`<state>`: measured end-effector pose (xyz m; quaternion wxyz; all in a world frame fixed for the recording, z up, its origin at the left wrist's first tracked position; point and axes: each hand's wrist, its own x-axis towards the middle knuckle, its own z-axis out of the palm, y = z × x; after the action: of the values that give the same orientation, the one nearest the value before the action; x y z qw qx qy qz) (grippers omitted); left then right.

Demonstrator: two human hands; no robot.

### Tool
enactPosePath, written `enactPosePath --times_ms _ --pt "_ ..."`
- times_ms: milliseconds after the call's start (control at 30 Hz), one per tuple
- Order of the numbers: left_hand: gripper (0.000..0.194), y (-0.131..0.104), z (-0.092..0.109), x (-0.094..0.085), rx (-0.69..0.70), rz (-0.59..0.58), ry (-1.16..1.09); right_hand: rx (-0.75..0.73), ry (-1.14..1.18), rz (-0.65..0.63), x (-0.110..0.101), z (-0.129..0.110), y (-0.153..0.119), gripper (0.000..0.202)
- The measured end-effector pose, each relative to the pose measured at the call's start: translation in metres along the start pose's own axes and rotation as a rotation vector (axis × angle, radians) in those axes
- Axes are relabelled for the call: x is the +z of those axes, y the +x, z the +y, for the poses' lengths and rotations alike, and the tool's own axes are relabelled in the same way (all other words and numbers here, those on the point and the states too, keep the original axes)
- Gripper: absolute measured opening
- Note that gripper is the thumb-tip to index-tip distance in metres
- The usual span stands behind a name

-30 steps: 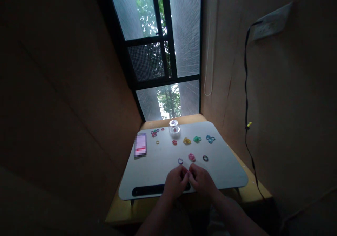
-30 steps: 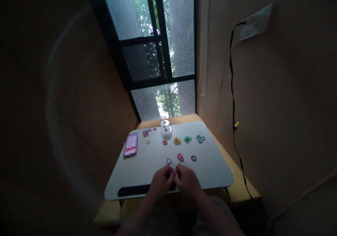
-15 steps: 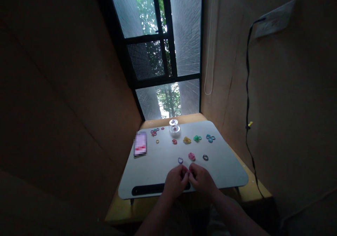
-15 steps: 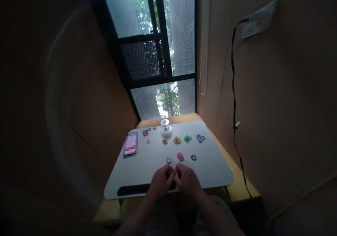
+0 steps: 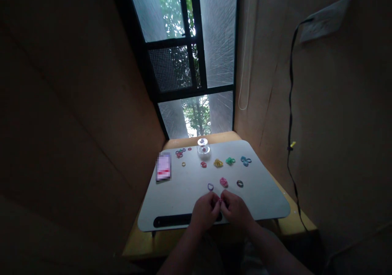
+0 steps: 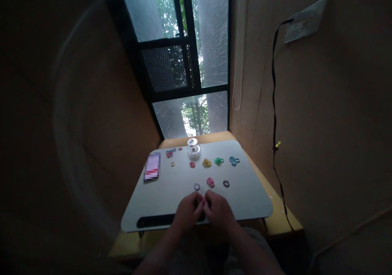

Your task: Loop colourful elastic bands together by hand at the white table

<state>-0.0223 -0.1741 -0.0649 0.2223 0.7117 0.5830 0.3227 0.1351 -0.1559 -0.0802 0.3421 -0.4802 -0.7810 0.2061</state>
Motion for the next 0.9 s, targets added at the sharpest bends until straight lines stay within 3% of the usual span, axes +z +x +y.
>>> enactPosePath --times_ms 900 --pt "0.011 0.0008 -0.0006 -0.002 0.006 -0.009 -0.018 -0.013 0.007 0.003 0.0022 0.0026 0.0024 0.011"
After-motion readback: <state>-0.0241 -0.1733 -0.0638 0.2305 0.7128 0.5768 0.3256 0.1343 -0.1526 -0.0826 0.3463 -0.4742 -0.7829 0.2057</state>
